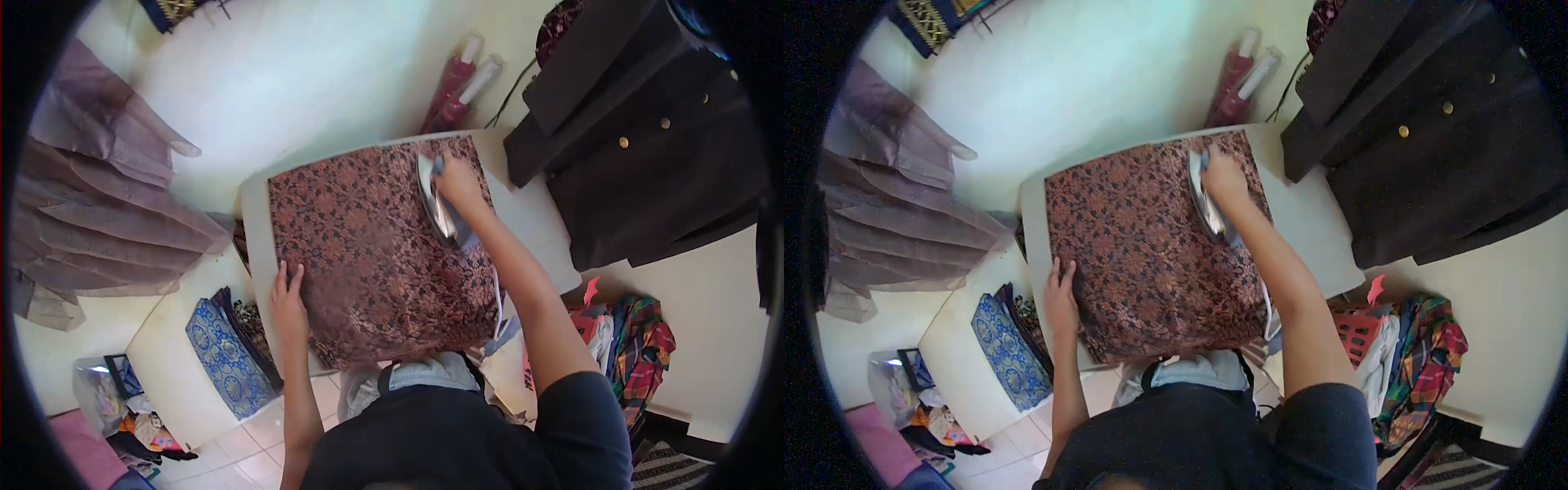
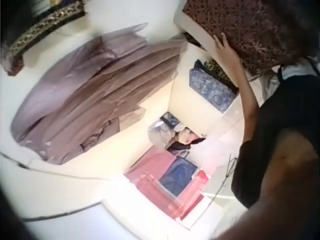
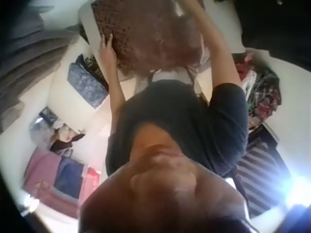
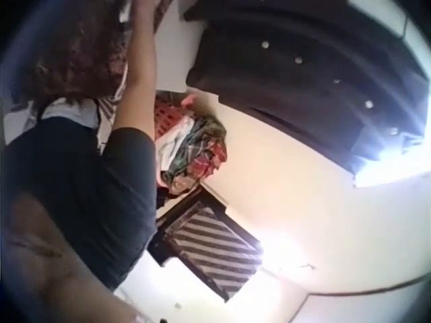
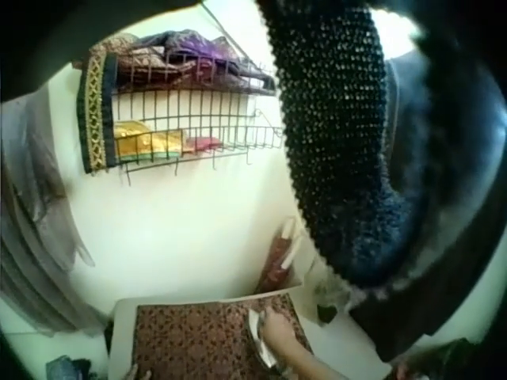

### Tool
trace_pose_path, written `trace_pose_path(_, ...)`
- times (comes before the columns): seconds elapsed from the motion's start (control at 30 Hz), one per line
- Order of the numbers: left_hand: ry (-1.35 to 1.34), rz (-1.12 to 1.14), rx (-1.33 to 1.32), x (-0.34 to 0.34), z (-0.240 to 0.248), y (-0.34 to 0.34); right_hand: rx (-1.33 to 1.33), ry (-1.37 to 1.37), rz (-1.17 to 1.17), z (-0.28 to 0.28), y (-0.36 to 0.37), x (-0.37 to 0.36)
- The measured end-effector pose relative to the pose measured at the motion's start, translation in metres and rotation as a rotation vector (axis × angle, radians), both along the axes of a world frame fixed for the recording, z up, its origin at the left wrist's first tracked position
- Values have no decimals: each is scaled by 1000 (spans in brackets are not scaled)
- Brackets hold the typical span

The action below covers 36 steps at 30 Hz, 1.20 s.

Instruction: Ironing a patterned piece of fabric on a table.

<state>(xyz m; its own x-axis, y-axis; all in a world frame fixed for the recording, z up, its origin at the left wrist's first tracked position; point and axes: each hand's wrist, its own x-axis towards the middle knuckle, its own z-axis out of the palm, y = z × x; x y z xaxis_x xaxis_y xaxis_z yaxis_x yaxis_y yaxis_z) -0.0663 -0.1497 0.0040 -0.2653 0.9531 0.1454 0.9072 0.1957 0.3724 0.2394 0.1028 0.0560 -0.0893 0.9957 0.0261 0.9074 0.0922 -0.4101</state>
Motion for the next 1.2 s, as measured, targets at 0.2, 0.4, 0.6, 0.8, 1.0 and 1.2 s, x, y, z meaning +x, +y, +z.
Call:
trace_pose_path(0.2,-150,101,63,3,6,-16,-24,-87,91,2,31,59)
trace_pose_path(0.4,-160,44,61,2,8,-38,-53,-158,-15,1,4,159)
trace_pose_path(0.6,-175,-141,-35,0,27,-57,260,-322,230,34,-56,148)
trace_pose_path(0.8,-279,-247,-104,-6,39,-67,63,-301,819,-19,-160,165)
trace_pose_path(1.0,-297,-292,-107,-21,33,-74,-25,-61,745,-13,-210,168)
trace_pose_path(1.2,-409,-288,-45,-21,62,-34,-325,437,557,-5,-180,166)
